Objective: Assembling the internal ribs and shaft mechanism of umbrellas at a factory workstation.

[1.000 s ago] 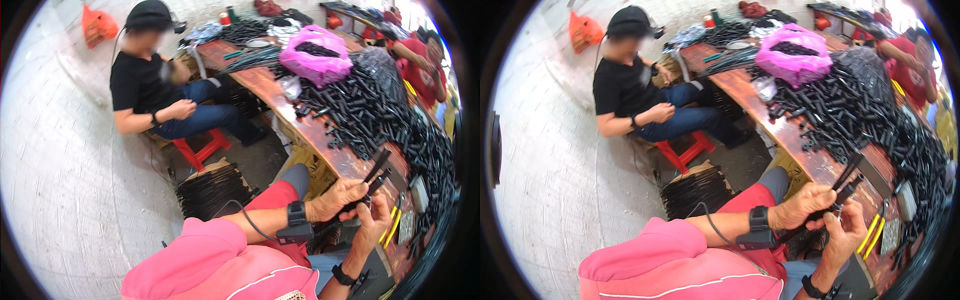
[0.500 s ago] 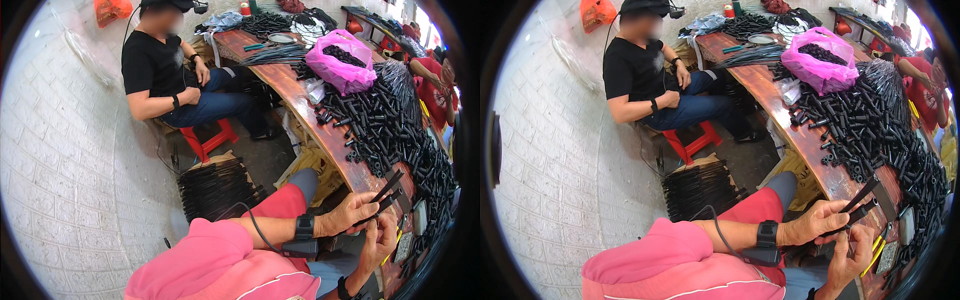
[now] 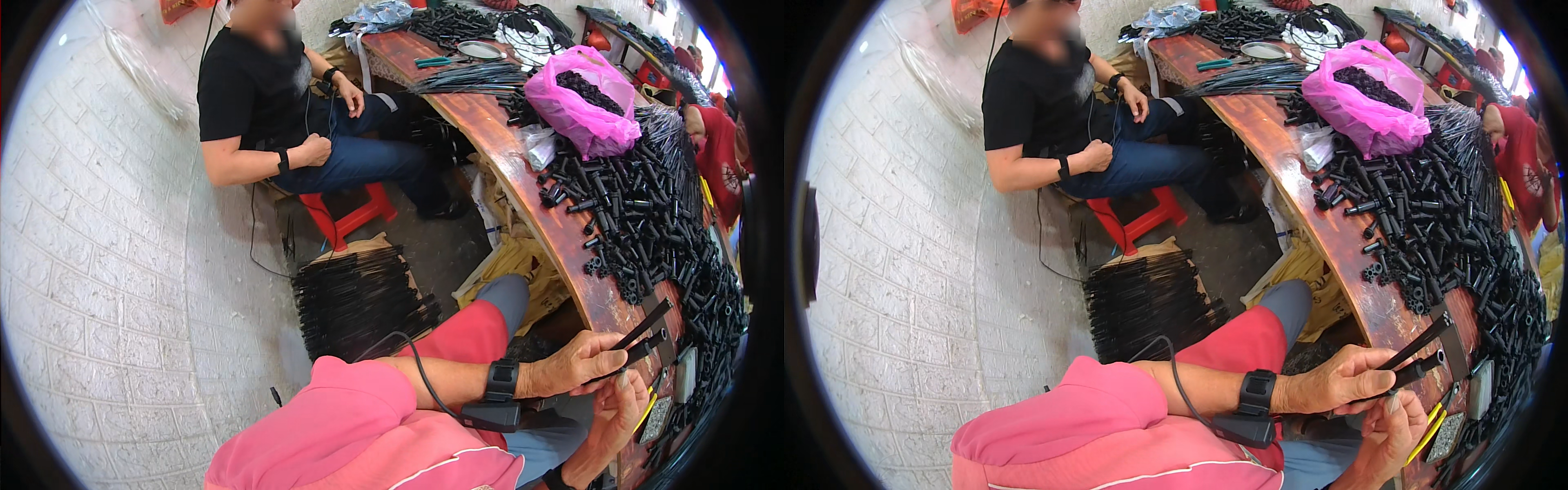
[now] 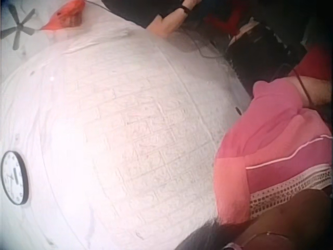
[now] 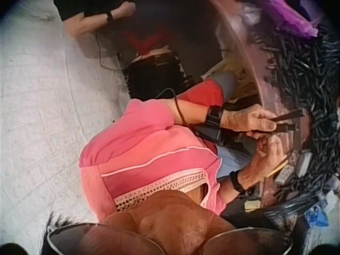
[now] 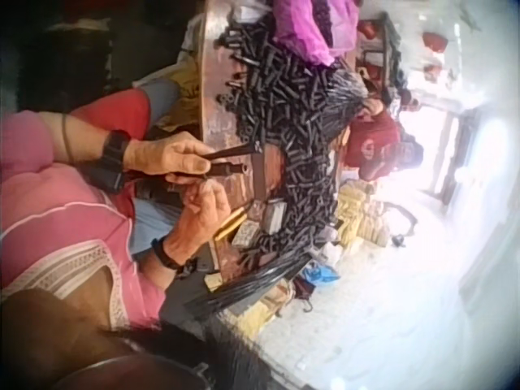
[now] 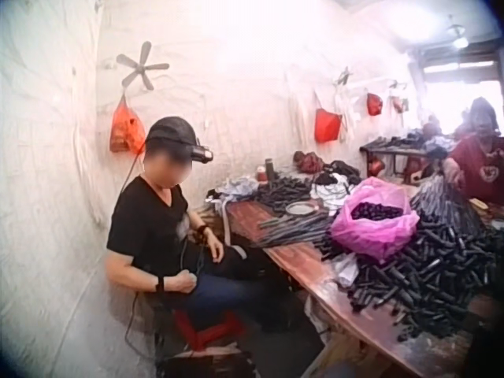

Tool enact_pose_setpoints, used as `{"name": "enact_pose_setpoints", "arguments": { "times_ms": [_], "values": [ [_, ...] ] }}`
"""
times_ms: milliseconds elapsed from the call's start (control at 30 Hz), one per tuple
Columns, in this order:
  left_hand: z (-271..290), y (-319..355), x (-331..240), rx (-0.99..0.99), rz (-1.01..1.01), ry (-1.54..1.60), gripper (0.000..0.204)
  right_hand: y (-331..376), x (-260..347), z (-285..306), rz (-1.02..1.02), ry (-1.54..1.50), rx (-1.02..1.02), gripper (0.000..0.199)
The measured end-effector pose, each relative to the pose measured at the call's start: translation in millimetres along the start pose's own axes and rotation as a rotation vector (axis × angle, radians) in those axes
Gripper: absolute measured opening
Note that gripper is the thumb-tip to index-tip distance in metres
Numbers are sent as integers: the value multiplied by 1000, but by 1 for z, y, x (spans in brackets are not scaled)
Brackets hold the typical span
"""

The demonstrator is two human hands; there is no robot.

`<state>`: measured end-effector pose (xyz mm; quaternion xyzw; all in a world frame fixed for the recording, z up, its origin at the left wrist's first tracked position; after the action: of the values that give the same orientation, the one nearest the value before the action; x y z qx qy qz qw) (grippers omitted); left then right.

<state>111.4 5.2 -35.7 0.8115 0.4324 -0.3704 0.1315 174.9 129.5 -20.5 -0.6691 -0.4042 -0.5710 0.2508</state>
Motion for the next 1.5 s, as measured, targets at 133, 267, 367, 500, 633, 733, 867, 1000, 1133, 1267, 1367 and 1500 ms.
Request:
{"name": "enact_pose_setpoints", "arguments": {
  "times_ms": [133,267,367,500,633,733,867,1000,1133,1267,1367,1500],
  "values": [
    [2,-3,3,-34,-14,8,57,3,-6,-6,12,-40,-67,20],
    [4,-1,3,-96,-58,22,54,5,-19,-6,90,-13,-61,21],
    [6,-5,8,-97,-44,24,53,14,-18,-12,243,6,-189,19],
    [6,-2,4,-73,-11,27,54,23,-5,-13,792,383,-245,8],
    [2,-1,-1,-49,7,38,55,23,12,-11,1064,606,-224,13],
    [-1,-4,2,-50,-2,20,56,18,18,-6,1207,727,-70,10],
    [-3,-3,5,-22,29,28,58,21,27,-10,1215,751,-19,12],
    [-6,-3,7,-16,37,38,62,17,32,-8,1231,752,13,12],
    [-6,-4,11,-1,38,32,62,11,24,4,843,609,39,16],
    [-15,-1,11,16,59,43,56,7,18,19,451,413,23,23],
    [-18,4,10,10,25,10,55,12,27,9,277,296,131,25],
    [-24,-3,18,54,70,27,53,11,21,25,58,92,107,19]
  ]
}}
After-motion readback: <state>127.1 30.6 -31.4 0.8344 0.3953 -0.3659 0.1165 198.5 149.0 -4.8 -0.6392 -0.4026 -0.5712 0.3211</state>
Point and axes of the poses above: each hand's wrist, its own y-axis away from the middle knuckle, its own z-axis out of the back of the hand, x = y × z, the point moved 4 cm from there along -y, towards the middle knuckle, and after that the axes turned 14 degrees about -x, right-handed, at the moved point
